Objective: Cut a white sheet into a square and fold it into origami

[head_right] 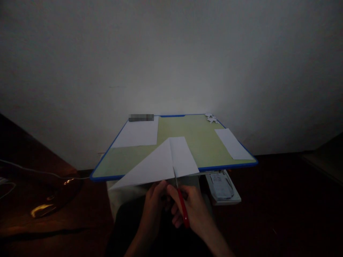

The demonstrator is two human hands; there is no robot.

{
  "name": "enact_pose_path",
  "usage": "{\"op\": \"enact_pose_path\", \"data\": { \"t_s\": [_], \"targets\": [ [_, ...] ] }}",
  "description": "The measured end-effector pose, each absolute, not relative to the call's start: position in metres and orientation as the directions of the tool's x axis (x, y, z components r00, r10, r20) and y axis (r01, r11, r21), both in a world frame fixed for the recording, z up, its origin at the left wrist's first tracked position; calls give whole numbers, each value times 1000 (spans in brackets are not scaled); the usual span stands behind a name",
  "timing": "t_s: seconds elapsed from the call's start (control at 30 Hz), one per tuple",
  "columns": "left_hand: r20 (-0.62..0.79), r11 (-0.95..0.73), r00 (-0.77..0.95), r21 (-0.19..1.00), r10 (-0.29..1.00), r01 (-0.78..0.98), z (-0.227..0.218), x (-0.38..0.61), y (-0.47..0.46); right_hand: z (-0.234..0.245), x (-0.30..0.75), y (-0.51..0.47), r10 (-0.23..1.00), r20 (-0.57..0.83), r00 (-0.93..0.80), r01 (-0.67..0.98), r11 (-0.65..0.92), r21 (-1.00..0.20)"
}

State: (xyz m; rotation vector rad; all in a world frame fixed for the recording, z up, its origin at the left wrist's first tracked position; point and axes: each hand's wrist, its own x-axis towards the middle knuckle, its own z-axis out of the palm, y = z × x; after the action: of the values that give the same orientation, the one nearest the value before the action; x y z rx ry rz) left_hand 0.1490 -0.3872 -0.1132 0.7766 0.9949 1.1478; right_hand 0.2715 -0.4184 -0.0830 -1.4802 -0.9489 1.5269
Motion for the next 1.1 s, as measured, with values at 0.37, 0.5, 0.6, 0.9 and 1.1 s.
{"op": "enact_pose_path", "data": {
  "t_s": [0.37, 0.5, 0.6, 0.9, 1.1],
  "targets": [
    [-290, 294, 61, 902, 955, -315, -103, 159, -390, -110, 268, -443, 895, -447, 10, -65, -445, -893],
    [-281, 290, 74, 912, 957, -289, -107, 155, -392, -107, 263, -447, 894, -447, 37, -99, -442, -891],
    [-295, 303, 71, 916, 953, -262, -113, 151, -393, -107, 259, -449, 894, -446, 45, -101, -440, -892],
    [-310, 321, 82, 919, 947, -231, -118, 148, -393, -109, 251, -452, 883, -465, 66, -151, -451, -879],
    [-317, 319, 49, 917, 947, -241, -115, 147, -395, -106, 251, -451, 869, -489, 69, -146, -476, -867]
  ]
}}
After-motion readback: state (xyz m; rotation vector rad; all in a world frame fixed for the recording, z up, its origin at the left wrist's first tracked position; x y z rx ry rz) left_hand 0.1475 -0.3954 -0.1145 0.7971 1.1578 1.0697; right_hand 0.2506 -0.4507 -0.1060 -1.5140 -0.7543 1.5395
